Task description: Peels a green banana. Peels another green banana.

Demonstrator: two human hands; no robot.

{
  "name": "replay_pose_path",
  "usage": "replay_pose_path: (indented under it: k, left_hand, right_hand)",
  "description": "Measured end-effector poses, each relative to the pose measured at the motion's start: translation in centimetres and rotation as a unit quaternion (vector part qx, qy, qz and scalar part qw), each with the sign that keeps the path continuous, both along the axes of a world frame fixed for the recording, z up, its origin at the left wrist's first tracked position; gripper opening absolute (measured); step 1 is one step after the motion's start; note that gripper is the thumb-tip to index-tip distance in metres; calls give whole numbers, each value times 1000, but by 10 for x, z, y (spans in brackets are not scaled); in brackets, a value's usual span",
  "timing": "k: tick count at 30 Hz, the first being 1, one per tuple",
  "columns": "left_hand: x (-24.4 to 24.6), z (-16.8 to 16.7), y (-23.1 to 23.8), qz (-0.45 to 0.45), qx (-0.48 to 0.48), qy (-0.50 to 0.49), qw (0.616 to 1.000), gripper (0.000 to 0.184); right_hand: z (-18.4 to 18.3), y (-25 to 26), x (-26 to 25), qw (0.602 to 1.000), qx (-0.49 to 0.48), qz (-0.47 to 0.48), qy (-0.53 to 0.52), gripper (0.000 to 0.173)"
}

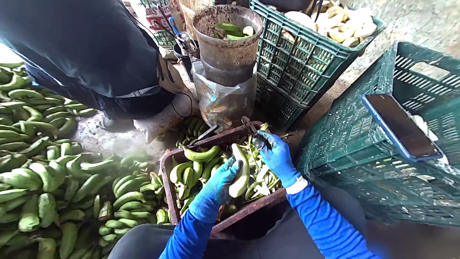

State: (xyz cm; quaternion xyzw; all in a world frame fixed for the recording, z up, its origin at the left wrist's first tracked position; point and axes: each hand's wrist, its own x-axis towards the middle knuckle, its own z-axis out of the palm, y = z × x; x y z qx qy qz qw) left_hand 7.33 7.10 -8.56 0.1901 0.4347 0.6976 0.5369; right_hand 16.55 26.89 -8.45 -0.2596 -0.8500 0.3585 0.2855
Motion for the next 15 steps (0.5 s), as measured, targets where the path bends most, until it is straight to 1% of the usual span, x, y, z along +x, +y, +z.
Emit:
replay_pose_path:
  k: [2,4,6,7,9,12,14,15]
  left_hand:
    - [-5,-10,6,109,40,-14,993,55]
    - [-11,-13,12,231,57,-34,971,44]
    - [-17,-9,16,333,28,-40,942,36]
    - [-20,-8,16,364,16,-42,930,35]
    - [-23,-9,12,368,8,-21,929,37]
    - [-19,-6,5,308,-3,39,950,42]
    - [-13,0,2,244,12,58,968,48]
    - [-13,2,-2,188,33,59,980,53]
  right_hand:
    - [3,-14,8,1000,-4,9,-2,47]
    - [2,-34,19,999,-8,40,3,49]
    - [-2,-52,29,997,-5,82,8,51]
    - [-4,-59,33,995,2,102,8,50]
    - [-8,-63,37,992,23,123,-7,51]
    - [-10,-53,33,990,42,136,-2,49]
    - [-8,-40,29,989,49,142,9,48]
    - [-8,-33,27,988,48,144,13,48]
